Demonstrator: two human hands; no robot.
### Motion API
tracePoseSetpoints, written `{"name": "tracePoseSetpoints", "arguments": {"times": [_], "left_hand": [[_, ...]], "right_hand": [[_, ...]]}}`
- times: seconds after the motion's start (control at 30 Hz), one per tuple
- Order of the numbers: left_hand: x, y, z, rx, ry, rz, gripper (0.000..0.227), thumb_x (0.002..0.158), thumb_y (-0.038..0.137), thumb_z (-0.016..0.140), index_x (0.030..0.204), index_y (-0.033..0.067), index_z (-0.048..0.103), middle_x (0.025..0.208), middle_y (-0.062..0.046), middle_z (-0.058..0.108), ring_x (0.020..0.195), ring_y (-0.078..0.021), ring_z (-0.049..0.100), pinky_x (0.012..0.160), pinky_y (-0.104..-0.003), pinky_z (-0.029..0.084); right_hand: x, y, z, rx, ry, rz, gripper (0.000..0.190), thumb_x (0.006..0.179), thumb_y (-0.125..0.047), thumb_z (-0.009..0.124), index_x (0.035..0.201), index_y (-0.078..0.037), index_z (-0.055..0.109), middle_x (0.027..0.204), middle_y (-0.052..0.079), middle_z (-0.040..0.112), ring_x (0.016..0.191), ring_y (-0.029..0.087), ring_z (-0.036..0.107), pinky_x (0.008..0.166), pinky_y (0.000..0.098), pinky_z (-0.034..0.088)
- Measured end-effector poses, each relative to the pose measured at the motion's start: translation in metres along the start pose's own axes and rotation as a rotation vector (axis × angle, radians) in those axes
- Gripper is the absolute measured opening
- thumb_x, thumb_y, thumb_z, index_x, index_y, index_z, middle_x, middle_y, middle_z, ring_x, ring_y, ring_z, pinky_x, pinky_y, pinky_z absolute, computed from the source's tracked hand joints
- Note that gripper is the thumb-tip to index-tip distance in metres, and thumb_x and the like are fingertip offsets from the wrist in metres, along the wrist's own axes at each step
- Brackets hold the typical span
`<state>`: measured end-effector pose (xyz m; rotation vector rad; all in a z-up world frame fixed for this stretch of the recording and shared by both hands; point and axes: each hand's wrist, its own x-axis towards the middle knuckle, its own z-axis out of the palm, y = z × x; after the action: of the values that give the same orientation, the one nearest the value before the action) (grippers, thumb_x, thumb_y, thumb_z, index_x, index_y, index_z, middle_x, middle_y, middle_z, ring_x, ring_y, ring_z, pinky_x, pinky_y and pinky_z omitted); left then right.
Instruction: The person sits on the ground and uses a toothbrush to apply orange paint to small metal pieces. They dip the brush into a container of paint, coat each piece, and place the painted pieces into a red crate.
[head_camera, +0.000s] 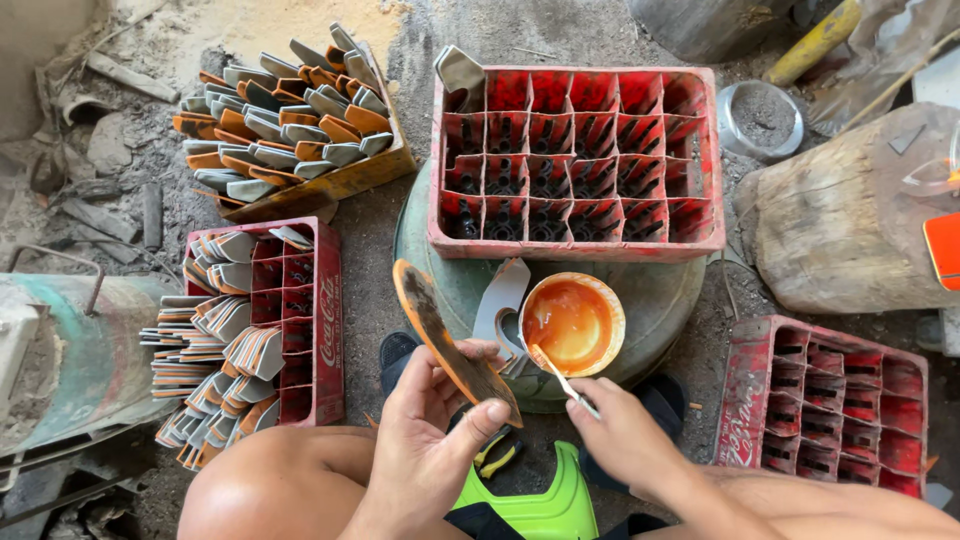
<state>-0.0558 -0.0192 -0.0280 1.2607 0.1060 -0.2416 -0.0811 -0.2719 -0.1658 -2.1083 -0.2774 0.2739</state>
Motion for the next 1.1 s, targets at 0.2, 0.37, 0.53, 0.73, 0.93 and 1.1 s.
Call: {"name": "tracePoseSetpoints", "arguments": {"times": [0.2, 0.37, 0.53, 0.73, 0.93, 1.1], "left_hand": [[0.008, -0.005, 0.002, -0.207, -0.135, -0.046, 0.048, 0.097, 0.022, 0.071, 0.135, 0.0004, 0.051, 0.128, -0.015, 0.062, 0.121, -0.0243, 0.066, 0.101, -0.040, 0.056], [-0.003, -0.010, 0.013, -0.589, -0.447, -0.334, 0.047, 0.102, 0.030, 0.067, 0.136, 0.0057, 0.046, 0.133, -0.017, 0.061, 0.125, -0.0321, 0.066, 0.102, -0.048, 0.055], [-0.006, -0.018, 0.023, -0.750, -0.577, -0.436, 0.047, 0.102, 0.029, 0.068, 0.138, 0.0101, 0.044, 0.136, -0.017, 0.058, 0.128, -0.0349, 0.063, 0.111, -0.050, 0.052], [-0.005, -0.018, 0.017, -0.708, -0.560, -0.400, 0.054, 0.100, 0.029, 0.072, 0.140, 0.0044, 0.046, 0.132, -0.021, 0.060, 0.124, -0.0338, 0.064, 0.113, -0.049, 0.050], [-0.005, -0.025, 0.013, -0.667, -0.580, -0.352, 0.048, 0.099, 0.031, 0.074, 0.132, 0.0056, 0.051, 0.126, -0.024, 0.062, 0.118, -0.0319, 0.064, 0.109, -0.046, 0.048], [0.002, -0.035, 0.006, -0.561, -0.691, -0.269, 0.049, 0.101, 0.038, 0.074, 0.130, 0.0049, 0.053, 0.131, -0.025, 0.063, 0.126, -0.0296, 0.062, 0.116, -0.045, 0.047]], "right_hand": [[0.023, 0.010, -0.064, 1.168, -0.146, 0.714, 0.029, 0.102, -0.022, 0.054, 0.117, -0.001, 0.068, 0.081, 0.007, 0.064, 0.053, 0.009, 0.048, 0.044, 0.0243, 0.035], [0.017, -0.070, -0.114, 0.723, 0.131, 0.243, 0.033, 0.098, -0.012, 0.059, 0.126, 0.001, 0.070, 0.085, 0.006, 0.067, 0.063, 0.008, 0.054, 0.053, 0.0224, 0.042], [0.011, -0.113, -0.100, 0.000, 0.320, -0.081, 0.035, 0.086, -0.004, 0.073, 0.120, -0.007, 0.075, 0.080, 0.001, 0.069, 0.063, 0.012, 0.066, 0.055, 0.0262, 0.054], [0.017, -0.115, -0.112, -0.011, -0.094, -0.293, 0.039, 0.090, -0.011, 0.078, 0.128, -0.018, 0.078, 0.084, 0.000, 0.070, 0.068, 0.013, 0.072, 0.059, 0.0268, 0.056], [0.030, -0.126, -0.122, -0.321, 0.337, -0.080, 0.046, 0.079, -0.002, 0.076, 0.123, -0.012, 0.074, 0.076, 0.010, 0.065, 0.061, 0.026, 0.065, 0.056, 0.0357, 0.053], [0.029, -0.124, -0.122, -0.005, 0.085, -0.297, 0.041, 0.083, -0.004, 0.076, 0.123, -0.014, 0.076, 0.080, 0.003, 0.069, 0.065, 0.015, 0.069, 0.057, 0.0253, 0.056]]}}
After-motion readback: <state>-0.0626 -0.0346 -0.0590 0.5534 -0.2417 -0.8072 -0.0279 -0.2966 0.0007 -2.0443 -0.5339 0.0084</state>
